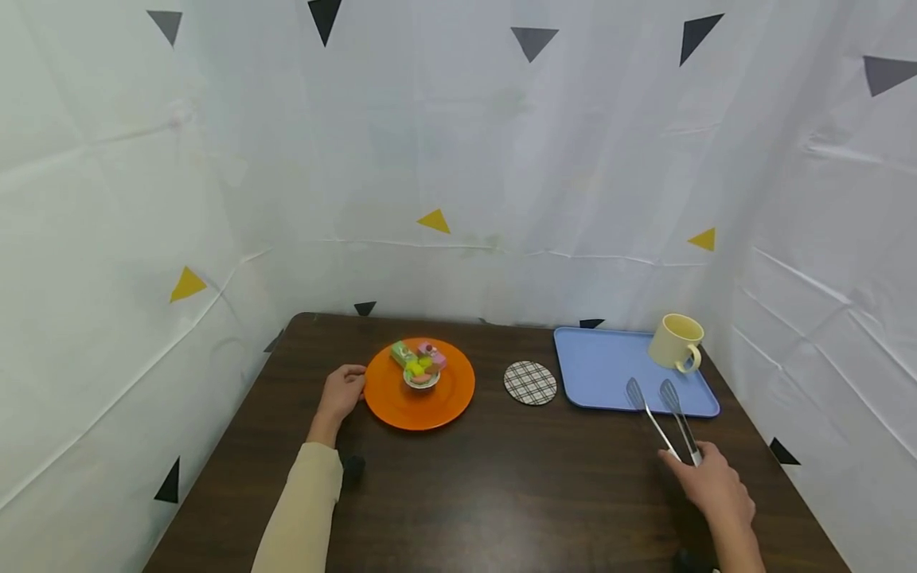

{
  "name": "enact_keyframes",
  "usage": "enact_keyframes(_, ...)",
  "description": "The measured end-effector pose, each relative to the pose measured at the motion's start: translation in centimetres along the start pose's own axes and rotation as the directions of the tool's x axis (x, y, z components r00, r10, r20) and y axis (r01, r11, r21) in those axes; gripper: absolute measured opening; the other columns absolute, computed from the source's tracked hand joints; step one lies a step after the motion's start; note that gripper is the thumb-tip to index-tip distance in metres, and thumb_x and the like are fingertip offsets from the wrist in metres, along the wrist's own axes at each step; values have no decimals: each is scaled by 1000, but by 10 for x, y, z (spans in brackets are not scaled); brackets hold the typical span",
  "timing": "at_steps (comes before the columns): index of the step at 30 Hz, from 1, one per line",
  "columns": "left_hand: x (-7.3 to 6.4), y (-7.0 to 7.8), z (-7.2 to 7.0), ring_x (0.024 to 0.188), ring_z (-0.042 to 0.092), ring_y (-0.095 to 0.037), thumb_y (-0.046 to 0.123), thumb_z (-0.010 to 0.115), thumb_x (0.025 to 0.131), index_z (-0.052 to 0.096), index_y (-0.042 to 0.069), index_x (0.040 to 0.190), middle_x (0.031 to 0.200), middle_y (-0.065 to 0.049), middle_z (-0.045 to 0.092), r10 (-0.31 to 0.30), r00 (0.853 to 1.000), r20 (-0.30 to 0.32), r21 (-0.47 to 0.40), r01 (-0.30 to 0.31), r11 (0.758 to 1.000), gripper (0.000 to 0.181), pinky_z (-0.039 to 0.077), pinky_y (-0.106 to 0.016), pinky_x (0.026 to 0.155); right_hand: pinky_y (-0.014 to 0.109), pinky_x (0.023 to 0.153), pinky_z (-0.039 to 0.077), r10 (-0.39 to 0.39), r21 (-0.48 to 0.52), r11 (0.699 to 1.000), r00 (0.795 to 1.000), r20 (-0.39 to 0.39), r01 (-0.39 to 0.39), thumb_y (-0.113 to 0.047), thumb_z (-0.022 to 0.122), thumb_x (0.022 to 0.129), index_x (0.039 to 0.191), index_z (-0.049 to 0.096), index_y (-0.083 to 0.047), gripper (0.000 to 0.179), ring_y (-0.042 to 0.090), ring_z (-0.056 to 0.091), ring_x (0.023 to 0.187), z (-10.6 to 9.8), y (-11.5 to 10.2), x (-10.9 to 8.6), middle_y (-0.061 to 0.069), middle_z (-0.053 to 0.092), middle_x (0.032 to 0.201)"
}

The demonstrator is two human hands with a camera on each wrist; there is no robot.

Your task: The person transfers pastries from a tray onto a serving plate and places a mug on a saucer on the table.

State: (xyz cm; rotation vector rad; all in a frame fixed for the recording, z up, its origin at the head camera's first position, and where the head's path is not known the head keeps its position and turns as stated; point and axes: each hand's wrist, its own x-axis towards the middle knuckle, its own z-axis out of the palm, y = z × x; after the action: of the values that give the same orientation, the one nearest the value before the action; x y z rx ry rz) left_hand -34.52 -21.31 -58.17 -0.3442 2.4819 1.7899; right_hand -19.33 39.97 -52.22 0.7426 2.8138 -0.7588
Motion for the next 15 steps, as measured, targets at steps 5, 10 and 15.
enact_keyframes(5, 2, -1, 1, 114, 61, -27, 24, 51, 104, 54, 8, 136, 132, -15, 58, -3, 1000, -5, -3, 3, 1000, 36, 53, -41, 95, 51, 61, 44, -4, -45, 999, 1000, 17, 5, -85, 52, 77, 138, 37, 4, 109, 36, 62, 79, -6, -4, 4, 13, 68, 83)
enact_keyframes(10, 1, -2, 1, 114, 61, -27, 24, 51, 104, 54, 8, 135, 131, -16, 59, -2, 1000, 1, -14, 2, 1000, 35, 54, -40, 94, 55, 63, 43, 5, -105, 994, 1000, -5, -5, -84, 55, 75, 129, 44, 6, 106, 46, 60, 85, -9, -8, 5, 31, 61, 102)
enact_keyframes(15, 2, -1, 0, 111, 62, -28, 22, 52, 103, 54, 7, 134, 129, -17, 60, -2, 1000, 6, -18, 2, 1000, 35, 55, -38, 91, 59, 66, 43, 45, -139, 989, 999, -13, -47, -85, 57, 73, 122, 47, 8, 106, 50, 58, 88, -6, -12, 6, 32, 59, 101)
